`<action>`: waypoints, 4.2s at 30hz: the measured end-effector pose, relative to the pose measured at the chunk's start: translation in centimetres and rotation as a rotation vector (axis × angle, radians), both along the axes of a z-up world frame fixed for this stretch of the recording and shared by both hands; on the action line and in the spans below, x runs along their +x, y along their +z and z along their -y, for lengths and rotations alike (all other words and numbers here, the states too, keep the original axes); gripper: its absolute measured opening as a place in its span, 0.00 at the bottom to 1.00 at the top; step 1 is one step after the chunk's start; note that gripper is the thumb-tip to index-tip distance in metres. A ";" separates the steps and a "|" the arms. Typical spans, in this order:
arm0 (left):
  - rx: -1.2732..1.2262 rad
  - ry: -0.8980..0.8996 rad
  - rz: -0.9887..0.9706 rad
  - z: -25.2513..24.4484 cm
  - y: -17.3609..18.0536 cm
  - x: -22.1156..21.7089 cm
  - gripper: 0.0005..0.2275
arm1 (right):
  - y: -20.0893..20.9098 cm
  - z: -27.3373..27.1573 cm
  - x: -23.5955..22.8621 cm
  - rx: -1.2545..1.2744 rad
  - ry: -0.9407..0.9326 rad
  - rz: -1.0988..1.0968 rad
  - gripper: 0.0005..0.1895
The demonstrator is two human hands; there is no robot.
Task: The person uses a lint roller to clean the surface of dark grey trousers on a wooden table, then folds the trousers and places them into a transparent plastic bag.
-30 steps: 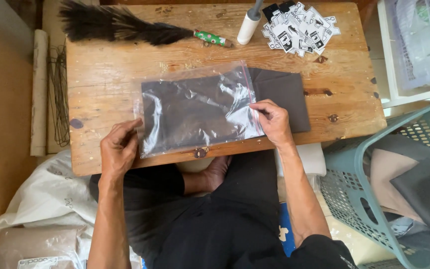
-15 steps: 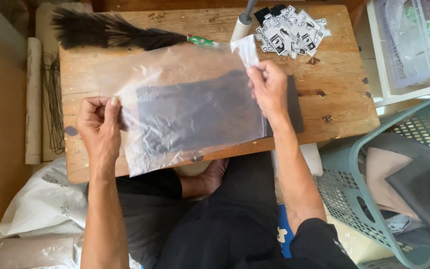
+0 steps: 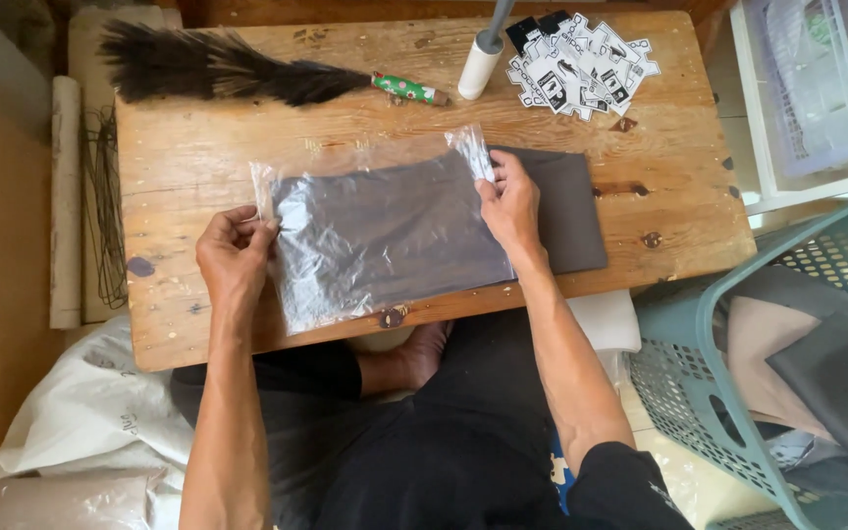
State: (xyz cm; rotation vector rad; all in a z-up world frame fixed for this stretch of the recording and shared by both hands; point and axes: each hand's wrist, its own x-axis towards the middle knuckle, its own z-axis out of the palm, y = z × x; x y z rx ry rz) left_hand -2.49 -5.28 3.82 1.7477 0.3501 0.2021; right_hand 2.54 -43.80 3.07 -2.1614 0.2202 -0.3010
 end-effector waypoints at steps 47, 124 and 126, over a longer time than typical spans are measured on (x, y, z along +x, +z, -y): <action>-0.051 0.033 0.085 0.0 -1.2 -0.3 0.22 | -1.8 1.2 -1.9 -0.063 -0.077 0.220 0.10; 0.860 -0.841 0.718 21.0 1.6 -2.9 0.13 | -0.9 8.4 -12.4 1.232 -0.555 0.155 0.23; 0.897 -0.878 0.672 21.1 1.2 -2.9 0.14 | -3.3 8.6 -12.6 1.245 -0.537 0.129 0.25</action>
